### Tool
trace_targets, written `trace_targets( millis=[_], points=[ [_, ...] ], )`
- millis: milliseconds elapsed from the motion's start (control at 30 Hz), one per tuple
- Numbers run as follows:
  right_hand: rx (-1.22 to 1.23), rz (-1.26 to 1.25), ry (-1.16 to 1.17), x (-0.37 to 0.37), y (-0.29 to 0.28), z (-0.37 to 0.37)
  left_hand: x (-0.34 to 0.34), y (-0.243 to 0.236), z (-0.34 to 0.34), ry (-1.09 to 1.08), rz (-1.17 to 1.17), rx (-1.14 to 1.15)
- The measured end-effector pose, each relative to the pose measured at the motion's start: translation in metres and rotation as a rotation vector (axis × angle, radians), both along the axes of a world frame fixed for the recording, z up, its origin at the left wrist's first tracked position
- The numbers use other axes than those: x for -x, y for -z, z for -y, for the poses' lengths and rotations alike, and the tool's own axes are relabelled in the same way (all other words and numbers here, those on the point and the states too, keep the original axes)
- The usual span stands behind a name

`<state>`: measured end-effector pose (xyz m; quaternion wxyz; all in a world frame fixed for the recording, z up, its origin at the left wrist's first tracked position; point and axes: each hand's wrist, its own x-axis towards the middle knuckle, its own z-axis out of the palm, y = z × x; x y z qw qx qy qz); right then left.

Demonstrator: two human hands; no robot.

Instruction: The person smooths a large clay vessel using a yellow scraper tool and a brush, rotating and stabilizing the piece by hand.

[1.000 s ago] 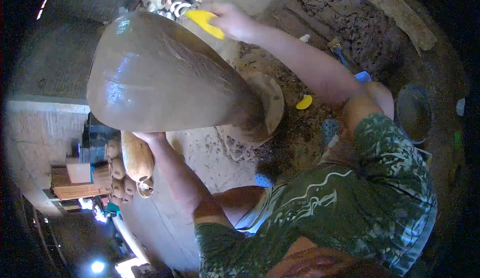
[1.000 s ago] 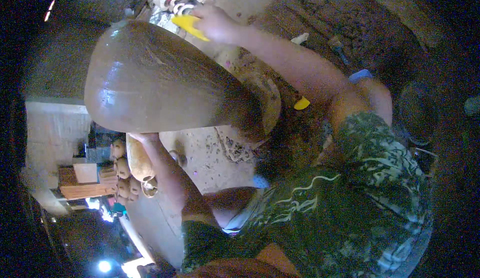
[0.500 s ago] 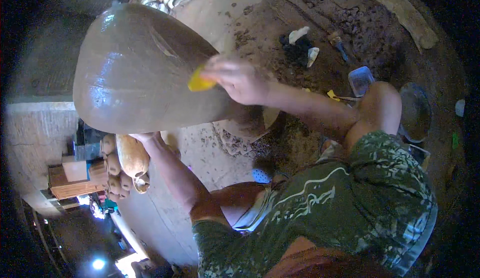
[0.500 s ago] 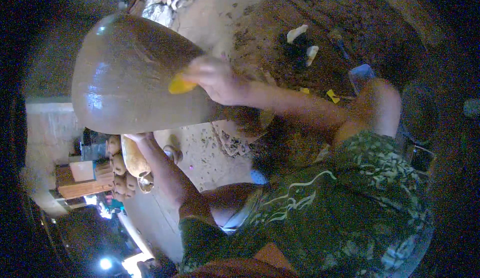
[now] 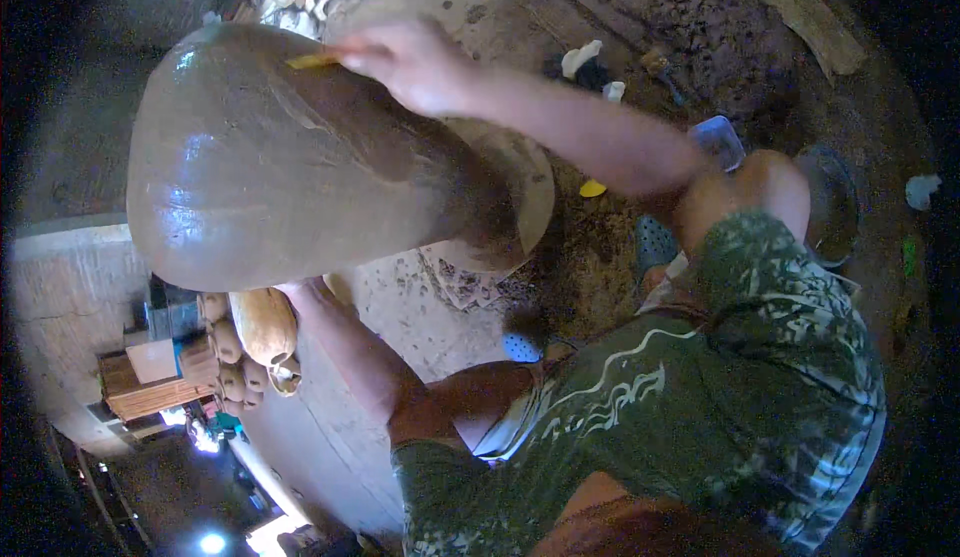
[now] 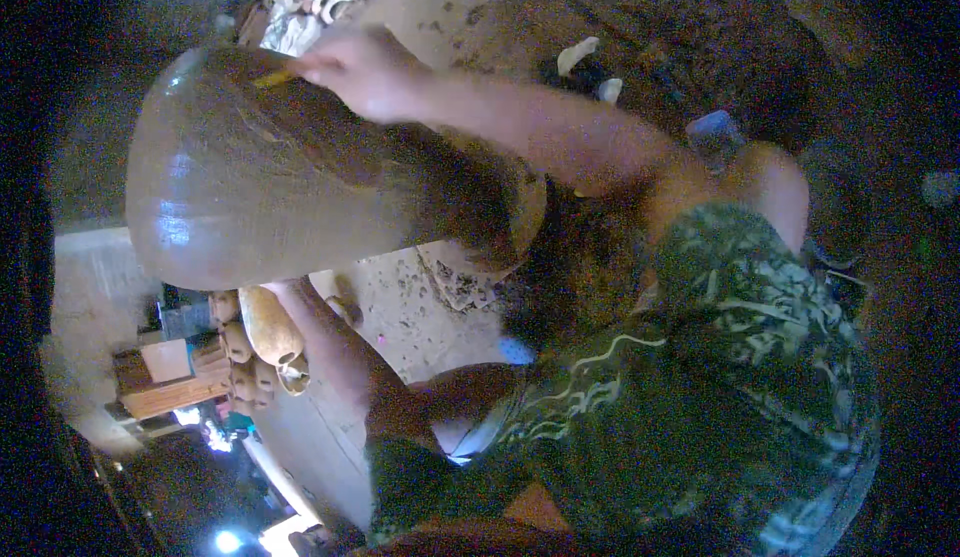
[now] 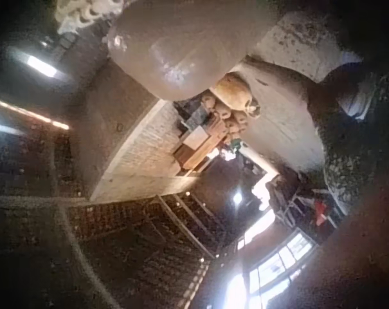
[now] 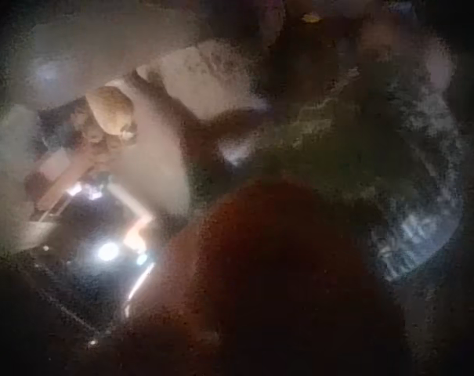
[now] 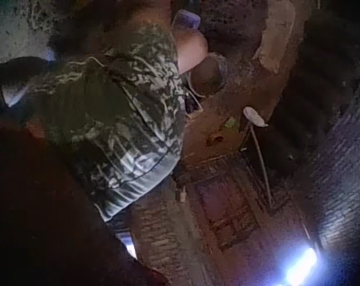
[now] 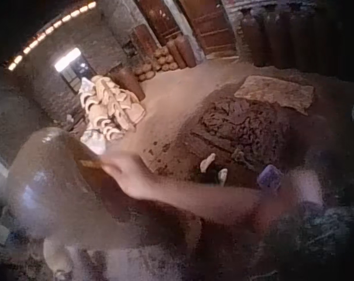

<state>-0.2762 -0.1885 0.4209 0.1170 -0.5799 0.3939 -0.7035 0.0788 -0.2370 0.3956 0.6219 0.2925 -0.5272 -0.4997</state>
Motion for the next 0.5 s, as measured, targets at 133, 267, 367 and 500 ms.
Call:
trace_targets(
  millis=[133,267,367,500],
  points=[
    [0.296,-0.178,0.051,-0.028,0.094,-0.062,-0.006,-0.007,0.002,0.007,0.018,0.000],
    [0.214,-0.310,-0.069,-0.002,0.121,-0.080,-0.001,-0.003,0.003,0.054,0.004,-0.034],
    [0.214,-0.067,0.136,0.004,0.042,-0.040,-0.011,-0.009,0.001,0.047,-0.002,-0.040],
    [0.109,0.069,-0.022,0.007,-0.024,-0.008,0.004,-0.008,0.006,0.104,-0.058,-0.060]
  ],
)
